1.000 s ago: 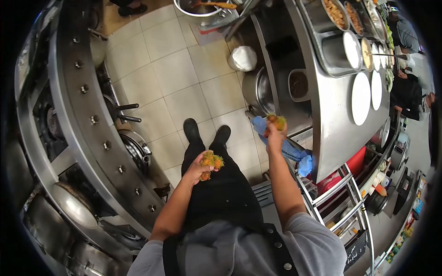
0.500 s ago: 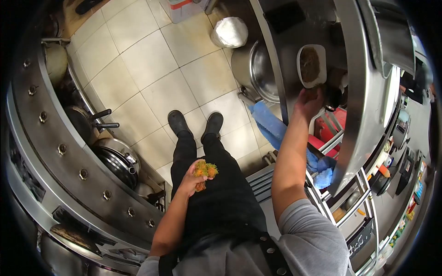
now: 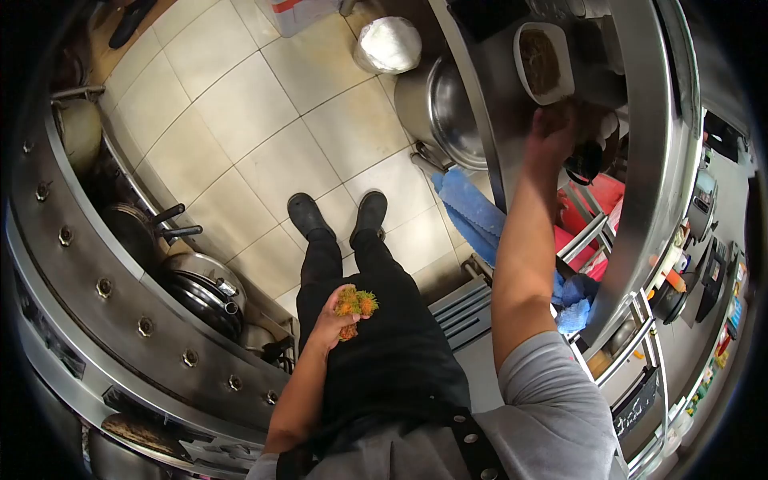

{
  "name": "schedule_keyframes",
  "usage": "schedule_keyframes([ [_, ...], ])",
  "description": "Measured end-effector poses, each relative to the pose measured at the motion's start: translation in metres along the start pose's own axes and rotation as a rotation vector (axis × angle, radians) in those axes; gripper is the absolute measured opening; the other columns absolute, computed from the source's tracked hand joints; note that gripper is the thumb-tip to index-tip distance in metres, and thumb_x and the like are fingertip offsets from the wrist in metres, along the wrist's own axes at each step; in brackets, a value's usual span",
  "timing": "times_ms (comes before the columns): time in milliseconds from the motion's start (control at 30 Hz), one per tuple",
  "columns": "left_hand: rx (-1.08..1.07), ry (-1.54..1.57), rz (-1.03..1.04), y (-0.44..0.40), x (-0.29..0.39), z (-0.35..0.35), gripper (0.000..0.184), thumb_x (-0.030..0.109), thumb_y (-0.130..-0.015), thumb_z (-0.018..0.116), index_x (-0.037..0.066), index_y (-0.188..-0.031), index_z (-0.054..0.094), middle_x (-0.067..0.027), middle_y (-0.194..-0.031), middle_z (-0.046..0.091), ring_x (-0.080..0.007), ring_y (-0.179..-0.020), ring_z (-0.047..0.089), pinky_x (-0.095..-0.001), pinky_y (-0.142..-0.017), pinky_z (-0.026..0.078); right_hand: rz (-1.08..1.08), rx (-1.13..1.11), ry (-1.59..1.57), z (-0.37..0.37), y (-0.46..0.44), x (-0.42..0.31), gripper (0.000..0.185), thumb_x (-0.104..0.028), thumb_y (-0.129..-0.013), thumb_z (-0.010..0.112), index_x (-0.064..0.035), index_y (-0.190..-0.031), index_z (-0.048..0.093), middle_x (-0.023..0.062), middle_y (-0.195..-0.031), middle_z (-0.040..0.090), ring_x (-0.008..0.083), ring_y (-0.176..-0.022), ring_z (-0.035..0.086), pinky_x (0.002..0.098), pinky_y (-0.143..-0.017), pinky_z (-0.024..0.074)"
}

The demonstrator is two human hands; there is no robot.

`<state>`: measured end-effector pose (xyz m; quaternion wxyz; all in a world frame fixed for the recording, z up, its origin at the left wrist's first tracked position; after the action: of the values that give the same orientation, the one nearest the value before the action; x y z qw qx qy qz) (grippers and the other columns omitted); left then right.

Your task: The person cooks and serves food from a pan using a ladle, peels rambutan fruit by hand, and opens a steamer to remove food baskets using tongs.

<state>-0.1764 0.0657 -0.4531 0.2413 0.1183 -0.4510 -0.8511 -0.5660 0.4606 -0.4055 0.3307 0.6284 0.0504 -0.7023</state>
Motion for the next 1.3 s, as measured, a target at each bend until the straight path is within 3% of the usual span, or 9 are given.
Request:
schedule_keyframes([
  [400, -0.008, 0.034, 0.036, -0.011, -0.015, -0.009, 0.072, -0.009, -0.072, 0.068, 0.003, -0.137, 0.038, -0.0127, -0.115, 0.058, -0.0277, -0.102, 0.062, -0.0379, -0.092, 0.051, -0.075, -0.103, 0.211, -0.002, -0.112, -0.031, 0.013, -0.027, -0.09, 0.057, -0.014, -0.092, 0.058, 0.0026, -0.089, 0.057, 0.0172, -0.082, 0.055, 0.0381, -0.079, 0.0492],
  [533, 0.007, 0.015, 0.063, -0.013, -0.019, -0.009, 0.072, -0.009, -0.071, 0.065, 0.005, -0.137, 0.038, -0.014, -0.114, 0.059, -0.0294, -0.101, 0.063, -0.0378, -0.091, 0.05, -0.405, -0.225, 0.895, -0.015, -0.19, -0.04, 0.021, -0.024, -0.091, 0.055, -0.0092, -0.107, 0.058, 0.0072, -0.1, 0.059, 0.0211, -0.094, 0.057, 0.0371, -0.077, 0.0503],
  [633, 0.027, 0.003, 0.059, -0.015, -0.019, -0.01, 0.073, -0.01, -0.071, 0.064, 0.005, -0.137, 0.037, -0.014, -0.114, 0.059, -0.0291, -0.103, 0.062, -0.0379, -0.092, 0.05, -0.174, -0.042, 0.488, 0.01, -0.159, -0.04, 0.025, -0.024, -0.09, 0.057, -0.0114, -0.112, 0.057, 0.007, -0.108, 0.059, 0.0205, -0.1, 0.057, 0.0377, -0.083, 0.0491],
  [700, 0.017, 0.011, 0.045, -0.015, -0.018, -0.01, 0.073, -0.011, -0.072, 0.066, 0.004, -0.137, 0.038, -0.013, -0.115, 0.059, -0.027, -0.104, 0.062, -0.0376, -0.092, 0.05, -0.46, -0.187, 1.079, -0.009, -0.239, -0.041, 0.029, -0.022, -0.091, 0.057, -0.0116, -0.117, 0.055, 0.0074, -0.112, 0.058, 0.022, -0.102, 0.057, 0.0392, -0.085, 0.0484],
  [767, 0.023, 0.018, 0.037, -0.013, -0.017, -0.009, 0.073, -0.012, -0.072, 0.066, 0.004, -0.137, 0.038, -0.0125, -0.116, 0.058, -0.0258, -0.104, 0.062, -0.0373, -0.093, 0.05, -1.128, -0.304, 2.022, -0.02, -0.312, -0.031, 0.033, -0.021, -0.091, 0.056, -0.0117, -0.123, 0.054, 0.0078, -0.117, 0.057, 0.0235, -0.104, 0.056, 0.0407, -0.087, 0.0477],
  [833, 0.048, 0.025, 0.042, -0.01, -0.016, -0.008, 0.072, -0.013, -0.072, 0.066, 0.004, -0.137, 0.039, -0.0125, -0.116, 0.058, -0.0257, -0.104, 0.062, -0.0369, -0.093, 0.05, -1.124, -0.321, 2.212, -0.018, -0.316, -0.031, 0.037, -0.023, -0.089, 0.059, -0.0108, -0.124, 0.053, 0.0073, -0.117, 0.057, 0.0236, -0.104, 0.057, 0.0405, -0.087, 0.048],
  [1067, 0.033, -0.004, 0.049, -0.01, -0.019, -0.011, 0.071, -0.014, -0.072, 0.065, 0.004, -0.135, 0.04, -0.012, -0.116, 0.058, -0.0251, -0.105, 0.062, -0.037, -0.093, 0.05, -0.102, -0.131, 1.026, 0.008, -0.22, -0.044, 0.055, -0.039, -0.083, 0.064, -0.0087, -0.128, 0.052, 0.0093, -0.118, 0.058, 0.0268, -0.104, 0.058, 0.0407, -0.086, 0.0486],
  [1200, 0.038, -0.002, 0.083, -0.011, -0.024, -0.014, 0.072, -0.013, -0.071, 0.066, 0.004, -0.136, 0.04, -0.0113, -0.116, 0.058, -0.0249, -0.104, 0.062, -0.0368, -0.092, 0.051, -0.144, -0.121, 1.016, 0.02, -0.202, -0.049, 0.053, -0.04, -0.087, 0.058, -0.0082, -0.129, 0.052, 0.0128, -0.122, 0.056, 0.0296, -0.111, 0.054, 0.0413, -0.092, 0.0434],
  [1300, 0.032, -0.007, 0.049, -0.007, -0.019, -0.008, 0.074, -0.013, -0.07, 0.066, 0.005, -0.137, 0.039, -0.0106, -0.116, 0.057, -0.0247, -0.102, 0.062, -0.0361, -0.09, 0.051, -0.545, -0.123, 1.421, 0.028, -0.179, -0.06, 0.048, -0.039, -0.092, 0.051, -0.0079, -0.129, 0.052, 0.016, -0.126, 0.055, 0.032, -0.117, 0.049, 0.0419, -0.099, 0.0382],
])
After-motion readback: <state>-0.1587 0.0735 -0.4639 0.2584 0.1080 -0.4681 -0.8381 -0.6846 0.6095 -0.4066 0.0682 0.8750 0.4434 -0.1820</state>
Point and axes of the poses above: each hand's wrist, its own y-axis away from the middle knuckle, its own z-axis out of the palm, x = y × z, the point moved 5 cm from there along -y, towards the middle knuckle
